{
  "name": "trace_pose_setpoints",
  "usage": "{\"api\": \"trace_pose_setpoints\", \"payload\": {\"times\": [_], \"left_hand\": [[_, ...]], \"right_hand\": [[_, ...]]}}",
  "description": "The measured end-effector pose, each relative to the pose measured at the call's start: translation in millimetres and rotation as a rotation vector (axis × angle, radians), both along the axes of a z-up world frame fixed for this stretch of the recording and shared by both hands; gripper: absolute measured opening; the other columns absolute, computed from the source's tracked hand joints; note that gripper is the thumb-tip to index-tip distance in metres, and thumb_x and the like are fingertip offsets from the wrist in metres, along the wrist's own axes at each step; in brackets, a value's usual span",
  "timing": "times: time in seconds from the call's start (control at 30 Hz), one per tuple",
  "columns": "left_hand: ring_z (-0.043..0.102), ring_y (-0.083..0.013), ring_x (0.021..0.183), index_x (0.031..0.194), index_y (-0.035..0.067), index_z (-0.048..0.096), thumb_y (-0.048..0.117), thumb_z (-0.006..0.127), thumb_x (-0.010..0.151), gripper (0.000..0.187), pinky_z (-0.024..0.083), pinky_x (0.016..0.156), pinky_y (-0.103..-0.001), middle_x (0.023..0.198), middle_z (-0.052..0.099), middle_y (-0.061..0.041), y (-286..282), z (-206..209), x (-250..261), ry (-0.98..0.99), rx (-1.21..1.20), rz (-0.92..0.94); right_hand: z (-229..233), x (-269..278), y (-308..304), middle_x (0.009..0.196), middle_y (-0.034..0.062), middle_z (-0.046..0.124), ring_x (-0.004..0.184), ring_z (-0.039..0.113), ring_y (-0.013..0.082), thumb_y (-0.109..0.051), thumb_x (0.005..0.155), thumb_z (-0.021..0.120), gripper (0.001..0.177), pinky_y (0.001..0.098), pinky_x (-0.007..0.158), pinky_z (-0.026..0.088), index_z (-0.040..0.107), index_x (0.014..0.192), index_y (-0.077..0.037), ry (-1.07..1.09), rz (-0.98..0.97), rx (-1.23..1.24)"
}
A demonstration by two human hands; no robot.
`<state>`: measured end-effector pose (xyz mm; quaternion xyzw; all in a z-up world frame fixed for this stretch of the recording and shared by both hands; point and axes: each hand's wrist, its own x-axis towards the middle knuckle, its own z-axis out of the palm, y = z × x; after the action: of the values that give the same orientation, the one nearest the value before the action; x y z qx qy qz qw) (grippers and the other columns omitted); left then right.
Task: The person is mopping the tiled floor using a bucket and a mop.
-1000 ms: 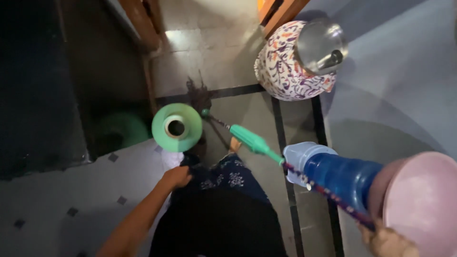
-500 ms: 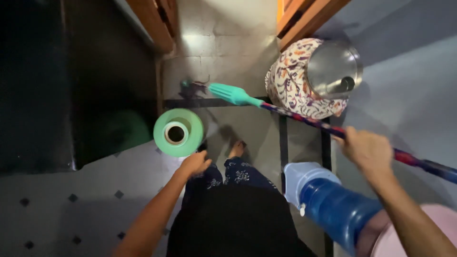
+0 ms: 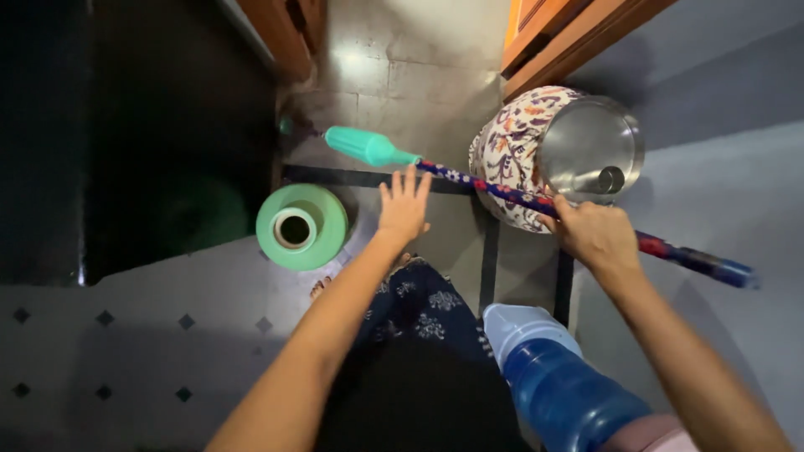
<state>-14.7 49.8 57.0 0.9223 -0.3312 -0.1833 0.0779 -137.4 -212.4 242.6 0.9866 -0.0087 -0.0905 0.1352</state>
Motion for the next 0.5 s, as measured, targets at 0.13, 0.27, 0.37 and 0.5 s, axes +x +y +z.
{"api": "trace_pose_setpoints", "payload": {"times": [0.13,0.27,0.37,0.5], "left_hand": [[0.039,-0.0418,0.143,0.153,0.012,0.030,0.053,0.082,0.076,0.102,0.031,0.108,-0.076,0.148,0.047,-0.020,-50,-85,-22,0.246,-0.026,-0.018],[0.057,-0.0433,0.130,0.158,0.017,0.032,0.054,0.072,0.089,0.088,0.038,0.110,-0.071,0.142,0.057,-0.021,-53,-67,-49,0.403,0.037,0.116],[0.064,-0.0471,0.117,0.161,0.013,0.026,0.056,0.066,0.094,0.089,0.051,0.101,-0.056,0.137,0.055,-0.031,-59,-89,-69,0.515,-0.058,0.240],[0.057,-0.0505,0.122,0.161,0.013,0.021,0.051,0.067,0.093,0.091,0.048,0.102,-0.054,0.135,0.053,-0.035,-91,-117,-95,0.581,-0.282,0.202]], "right_hand": [[9,-23,-30,0.065,0.0106,0.067,0.057,0.069,0.0291,-0.053,0.094,0.061,0.042,0.0412,0.050,0.053,0.070,0.113,-0.016,0.062,0.097,0.001],[5,-44,-35,0.066,0.0099,0.067,0.059,0.069,0.0287,-0.052,0.095,0.061,0.039,0.0417,0.052,0.054,0.068,0.110,-0.017,0.104,0.110,0.023],[6,-59,-25,0.066,0.0098,0.066,0.058,0.069,0.0288,-0.053,0.093,0.061,0.039,0.0422,0.052,0.053,0.069,0.112,-0.019,0.072,0.093,0.024],[42,-79,-36,0.067,0.0073,0.065,0.058,0.068,0.0301,-0.058,0.091,0.061,0.037,0.0433,0.051,0.053,0.071,0.114,-0.031,0.104,-0.068,-0.054]]}}
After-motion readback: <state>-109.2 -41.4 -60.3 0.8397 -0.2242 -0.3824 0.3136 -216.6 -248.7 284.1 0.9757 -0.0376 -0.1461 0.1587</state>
